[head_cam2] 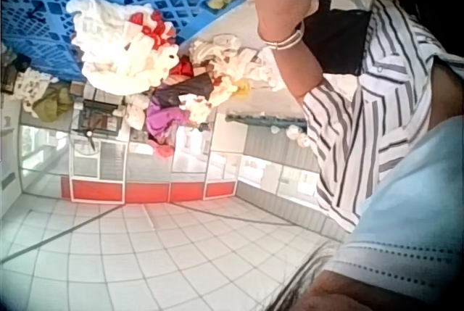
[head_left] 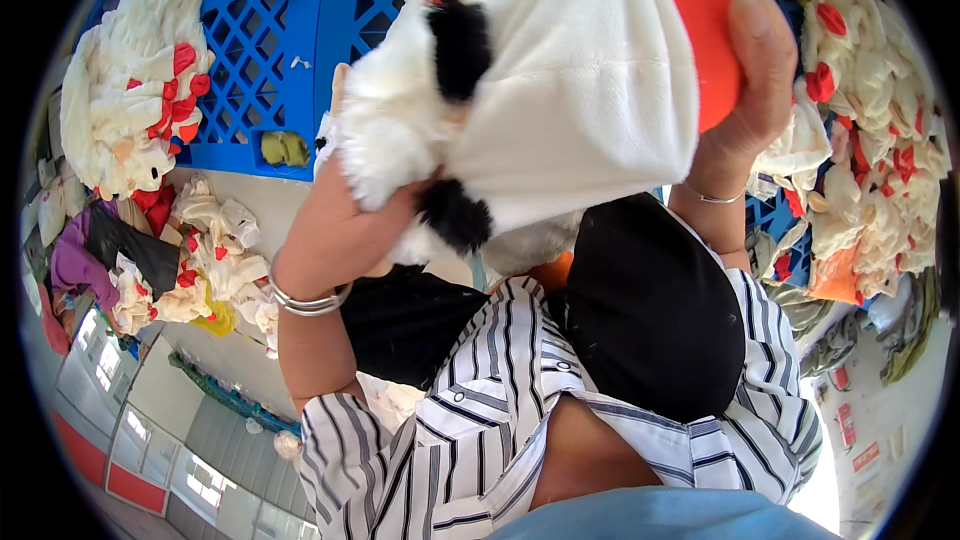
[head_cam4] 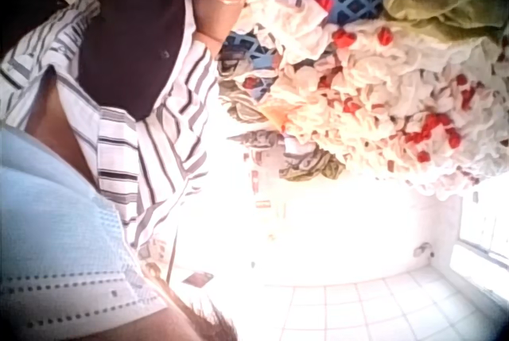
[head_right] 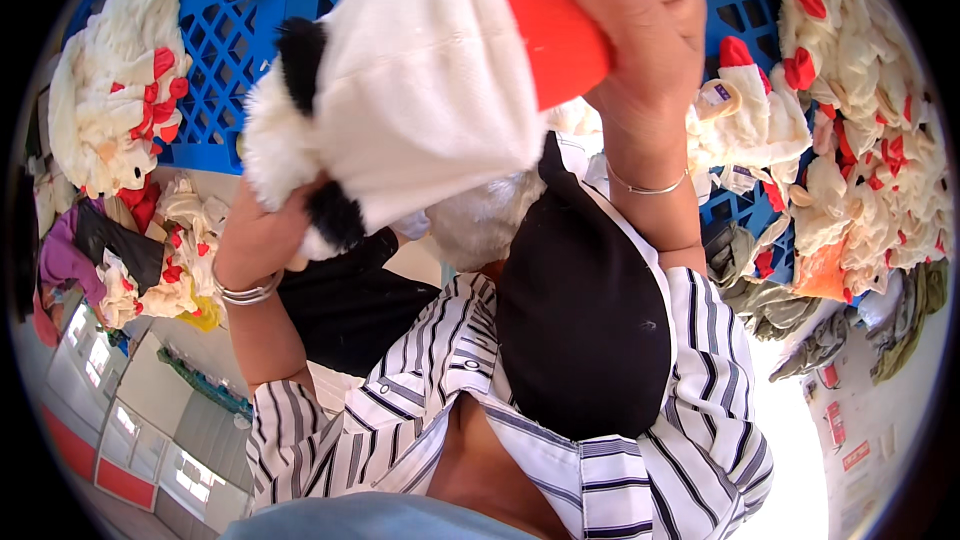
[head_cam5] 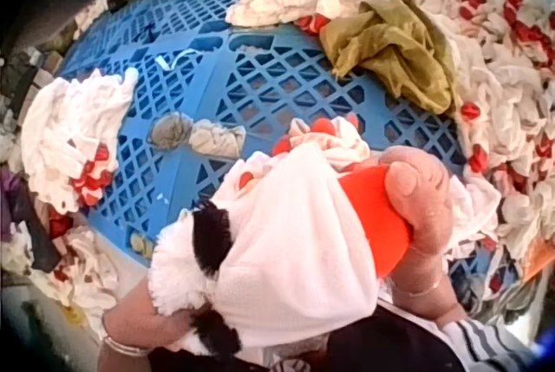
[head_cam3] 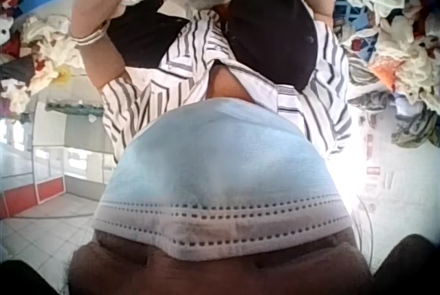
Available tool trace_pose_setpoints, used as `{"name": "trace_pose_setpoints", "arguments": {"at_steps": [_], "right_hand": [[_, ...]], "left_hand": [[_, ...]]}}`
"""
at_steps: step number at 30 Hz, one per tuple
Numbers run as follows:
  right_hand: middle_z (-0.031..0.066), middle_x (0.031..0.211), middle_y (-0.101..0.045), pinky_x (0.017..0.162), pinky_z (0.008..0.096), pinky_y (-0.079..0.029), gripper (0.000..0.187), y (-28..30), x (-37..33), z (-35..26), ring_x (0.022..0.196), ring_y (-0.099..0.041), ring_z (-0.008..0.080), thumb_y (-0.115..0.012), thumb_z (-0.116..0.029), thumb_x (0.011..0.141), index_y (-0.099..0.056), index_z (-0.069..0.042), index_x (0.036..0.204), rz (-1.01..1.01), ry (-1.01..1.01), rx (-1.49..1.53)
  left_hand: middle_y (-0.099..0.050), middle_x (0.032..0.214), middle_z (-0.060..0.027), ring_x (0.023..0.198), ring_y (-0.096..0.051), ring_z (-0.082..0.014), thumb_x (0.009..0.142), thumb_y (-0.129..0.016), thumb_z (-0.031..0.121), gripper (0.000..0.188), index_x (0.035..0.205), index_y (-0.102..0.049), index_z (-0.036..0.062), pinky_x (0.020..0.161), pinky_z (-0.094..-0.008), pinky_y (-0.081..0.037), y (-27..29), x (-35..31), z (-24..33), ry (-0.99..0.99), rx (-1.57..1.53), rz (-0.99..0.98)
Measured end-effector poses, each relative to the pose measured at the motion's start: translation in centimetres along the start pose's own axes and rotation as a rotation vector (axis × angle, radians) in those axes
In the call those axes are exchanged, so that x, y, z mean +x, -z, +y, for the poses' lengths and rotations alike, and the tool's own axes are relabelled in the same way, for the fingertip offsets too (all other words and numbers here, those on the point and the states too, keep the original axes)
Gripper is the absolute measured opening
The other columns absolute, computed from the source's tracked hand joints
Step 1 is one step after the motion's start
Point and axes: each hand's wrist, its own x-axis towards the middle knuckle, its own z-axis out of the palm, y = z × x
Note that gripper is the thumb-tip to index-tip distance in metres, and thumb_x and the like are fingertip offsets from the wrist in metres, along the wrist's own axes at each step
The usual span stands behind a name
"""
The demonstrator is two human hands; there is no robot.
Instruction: The person assembles a white stuffed animal by hand, attaching red fabric pieces to the feet and adjusting the black facial features. The person repeatedly turns the plush toy over to inspect and secure the attachments, working with multiple similar items visible in the background.
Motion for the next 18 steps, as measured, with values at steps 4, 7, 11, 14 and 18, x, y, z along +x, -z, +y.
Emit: {"name": "trace_pose_setpoints", "arguments": {"at_steps": [4,7,11,14,18], "right_hand": [[0.0091,0.116,-0.061,0.087,0.0306,-0.049,0.051,3.4,3.3,5.5,0.101,-0.06,0.0191,-0.067,-0.026,0.086,-0.053,0.003,0.126,-0.663,-0.03,-0.06],[0.0109,0.121,-0.059,0.092,0.039,-0.046,0.073,-1.3,1.4,5.3,0.109,-0.058,0.0247,-0.081,-0.031,0.073,-0.05,-0.001,0.131,-1.156,0.048,-0.238],[0.0126,0.124,-0.058,0.094,0.0384,-0.044,0.06,-1.5,-2.0,7.9,0.109,-0.058,0.0295,-0.077,-0.027,0.075,-0.055,-0.005,0.126,-1.407,-0.151,-0.5],[0.0132,0.122,-0.06,0.095,0.0376,-0.044,0.053,-0.7,-3.0,9.2,0.108,-0.058,0.03,-0.073,-0.027,0.078,-0.058,-0.007,0.124,-1.423,-0.132,-0.501],[0.0133,0.116,-0.062,0.092,0.0377,-0.045,0.049,-0.7,-2.3,10.0,0.104,-0.059,0.0288,-0.071,-0.029,0.08,-0.058,-0.006,0.122,-1.558,0.145,-0.491]], "left_hand": [[-0.063,0.111,-0.0126,0.097,-0.062,-0.0212,0.087,-0.058,0.0,0.035,0.121,-0.054,-0.0011,0.086,-0.0331,-0.05,1.8,-1.9,-1.7,0.144,-0.53,0.501],[-0.062,0.113,-0.0132,0.099,-0.062,-0.0213,0.089,-0.056,0.003,0.035,0.123,-0.053,-0.0014,0.087,-0.0332,-0.049,3.2,-2.1,-0.7,0.035,-0.587,0.65],[-0.061,0.116,-0.014,0.102,-0.061,-0.0214,0.091,-0.053,0.007,0.036,0.126,-0.05,-0.0017,0.089,-0.0333,-0.048,1.9,-1.4,-2.0,0.002,-0.591,0.61],[-0.06,0.119,-0.0146,0.104,-0.06,-0.0214,0.093,-0.051,0.01,0.037,0.128,-0.048,-0.0019,0.09,-0.0335,-0.048,1.2,-0.5,-1.7,0.001,-0.596,0.589],[-0.059,0.122,-0.0154,0.107,-0.059,-0.0215,0.096,-0.048,0.014,0.038,0.13,-0.046,-0.0022,0.092,-0.0336,-0.047,1.1,1.0,-1.1,-0.018,-0.582,0.55]]}}
